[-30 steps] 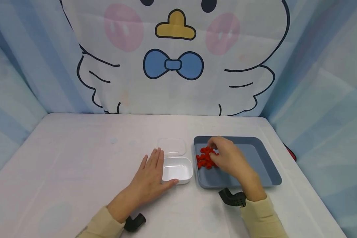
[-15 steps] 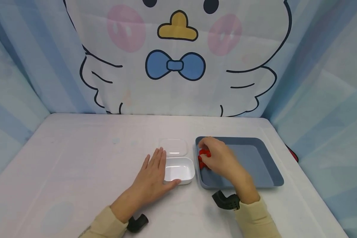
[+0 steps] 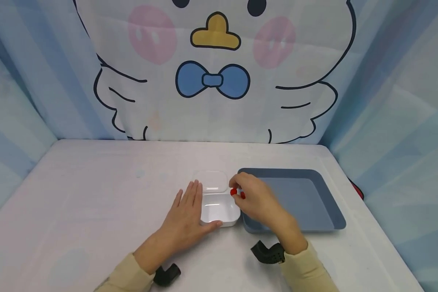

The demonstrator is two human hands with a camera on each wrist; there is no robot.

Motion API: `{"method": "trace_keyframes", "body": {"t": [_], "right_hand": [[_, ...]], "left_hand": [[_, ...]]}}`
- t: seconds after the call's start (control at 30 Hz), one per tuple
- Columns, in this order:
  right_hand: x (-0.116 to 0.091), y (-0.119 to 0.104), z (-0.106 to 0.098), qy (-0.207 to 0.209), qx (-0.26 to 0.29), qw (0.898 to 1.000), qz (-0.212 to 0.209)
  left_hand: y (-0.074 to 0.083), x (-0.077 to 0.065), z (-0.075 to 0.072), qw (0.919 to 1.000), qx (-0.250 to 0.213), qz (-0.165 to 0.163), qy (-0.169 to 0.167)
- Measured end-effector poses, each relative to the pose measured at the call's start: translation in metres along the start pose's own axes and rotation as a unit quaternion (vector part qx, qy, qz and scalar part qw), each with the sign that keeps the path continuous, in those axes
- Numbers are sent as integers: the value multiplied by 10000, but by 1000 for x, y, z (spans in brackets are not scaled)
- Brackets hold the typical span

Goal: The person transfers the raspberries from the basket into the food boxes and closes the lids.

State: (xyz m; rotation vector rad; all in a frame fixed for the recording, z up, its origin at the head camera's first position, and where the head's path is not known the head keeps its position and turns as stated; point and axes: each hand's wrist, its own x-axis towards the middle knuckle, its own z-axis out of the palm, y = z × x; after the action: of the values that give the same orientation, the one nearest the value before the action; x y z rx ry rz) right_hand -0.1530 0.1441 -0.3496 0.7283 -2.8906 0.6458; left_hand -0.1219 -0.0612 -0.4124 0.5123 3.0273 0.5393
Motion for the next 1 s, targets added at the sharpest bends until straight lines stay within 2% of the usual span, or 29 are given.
{"method": "trace_keyframes", "body": {"t": [0.23,0.53,0.8,1.0], "right_hand": [[1,-6,8,-41,89,9995,-283],[3,-9,21,-156,322,9981,-499],[6,-7,34,-339,514,9897,-1296],[5,-6,38,-593,378,9886,-1332]], "left_hand": [[-1,-1,-1,9999,111,53,-57],[0,-3,3,9992,358,106,118],[0,-4,3,9985,478,170,199],[1,-5,3,9981,558,212,183]]}}
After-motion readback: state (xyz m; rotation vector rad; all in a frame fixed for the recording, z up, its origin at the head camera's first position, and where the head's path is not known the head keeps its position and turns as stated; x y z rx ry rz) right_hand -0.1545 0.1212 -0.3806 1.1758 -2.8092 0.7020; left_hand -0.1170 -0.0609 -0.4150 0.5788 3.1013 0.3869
